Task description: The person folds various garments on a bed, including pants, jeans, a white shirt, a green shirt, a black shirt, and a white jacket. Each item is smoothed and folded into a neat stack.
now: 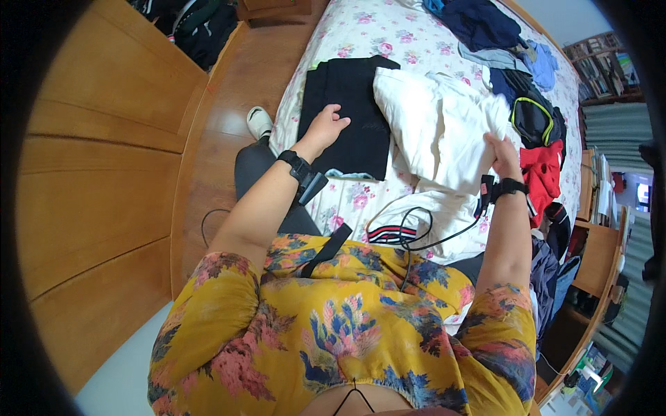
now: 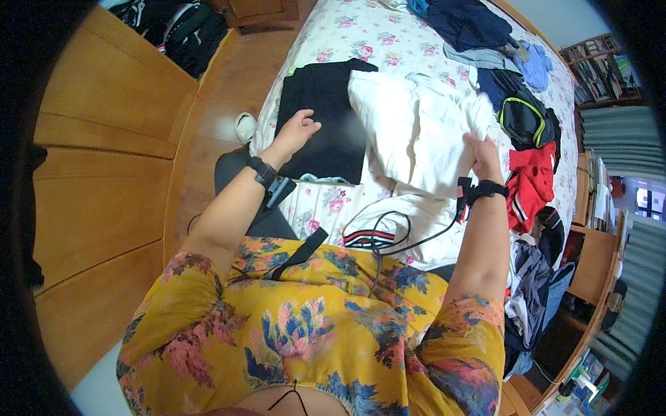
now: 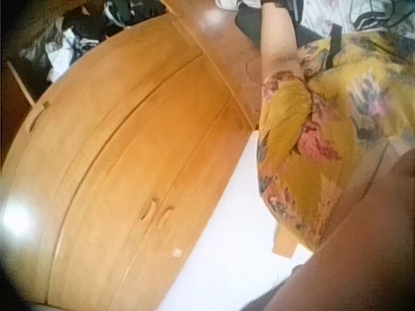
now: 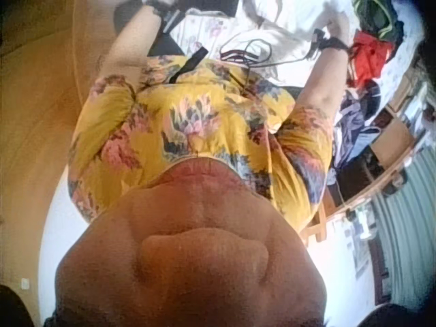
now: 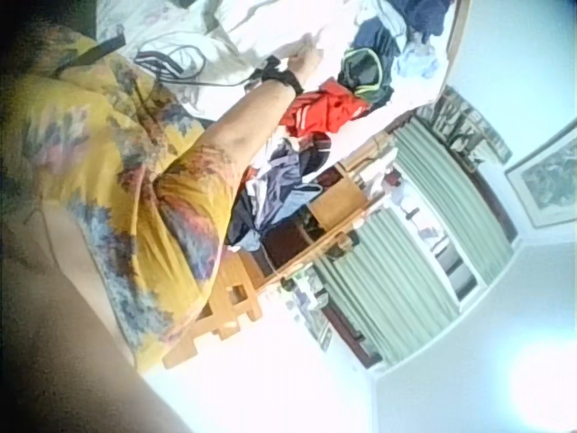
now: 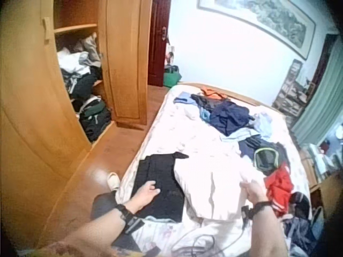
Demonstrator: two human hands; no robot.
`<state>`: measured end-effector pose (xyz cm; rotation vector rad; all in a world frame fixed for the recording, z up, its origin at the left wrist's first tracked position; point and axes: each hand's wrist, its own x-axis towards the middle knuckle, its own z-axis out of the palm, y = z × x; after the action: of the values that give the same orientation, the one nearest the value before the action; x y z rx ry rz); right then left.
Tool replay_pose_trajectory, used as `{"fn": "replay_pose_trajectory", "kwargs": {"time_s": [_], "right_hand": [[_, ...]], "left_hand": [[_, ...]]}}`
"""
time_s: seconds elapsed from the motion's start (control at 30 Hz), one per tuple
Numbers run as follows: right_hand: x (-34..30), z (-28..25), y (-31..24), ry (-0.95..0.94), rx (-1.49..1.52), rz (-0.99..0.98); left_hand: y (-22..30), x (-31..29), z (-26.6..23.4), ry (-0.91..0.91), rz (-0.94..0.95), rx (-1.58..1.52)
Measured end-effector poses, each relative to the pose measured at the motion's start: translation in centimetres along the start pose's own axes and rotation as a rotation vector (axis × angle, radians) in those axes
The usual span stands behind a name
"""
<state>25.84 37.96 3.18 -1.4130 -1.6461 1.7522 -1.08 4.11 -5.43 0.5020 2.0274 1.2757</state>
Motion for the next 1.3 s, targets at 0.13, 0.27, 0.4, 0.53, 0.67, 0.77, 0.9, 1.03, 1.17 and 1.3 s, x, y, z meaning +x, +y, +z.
{"fn": "replay_pose_trajectory", "kwargs": {"time_s": [0.13,0.27,0.4,0.53,0.67,0.77,0.9,1.03,1.17,1.3], "right_hand": [[2.8,-1.9,4.7,0.095,0.100,0.120],[2.8,-2.2,6.3,0.047,0.275,0.141],[1.0,-2.2,5.7,-0.093,0.294,0.169],[-0.8,-1.7,4.3,-0.159,0.206,0.110],[-2.0,-0.9,2.0,-0.166,0.128,0.081],[-2.9,-0.4,-0.5,-0.150,0.159,0.033],[-4.2,0.2,-3.6,-0.244,0.224,-0.072],[-4.7,2.7,-3.5,-0.227,0.172,-0.075],[-3.5,7.4,0.7,-0.205,0.060,-0.021],[-2.8,9.6,3.3,-0.140,-0.174,-0.066]], "left_hand": [[0.4,2.4,3.1,-0.083,-0.063,-0.091],[1.5,5.1,5.1,-0.143,-0.067,-0.219],[2.5,7.6,6.8,-0.198,-0.147,-0.578],[3.4,9.0,7.8,-0.323,-0.113,-0.727],[5.3,8.8,8.1,-0.396,-0.042,-0.578],[8.0,7.2,7.1,-0.299,0.195,-0.405],[11.2,3.9,3.1,-0.174,0.451,-0.308],[10.3,2.4,-2.7,-0.118,0.274,-0.476],[3.9,0.8,-4.4,-0.196,-0.248,-0.576],[-1.7,-0.6,-3.0,-0.178,-0.286,-0.246]]}}
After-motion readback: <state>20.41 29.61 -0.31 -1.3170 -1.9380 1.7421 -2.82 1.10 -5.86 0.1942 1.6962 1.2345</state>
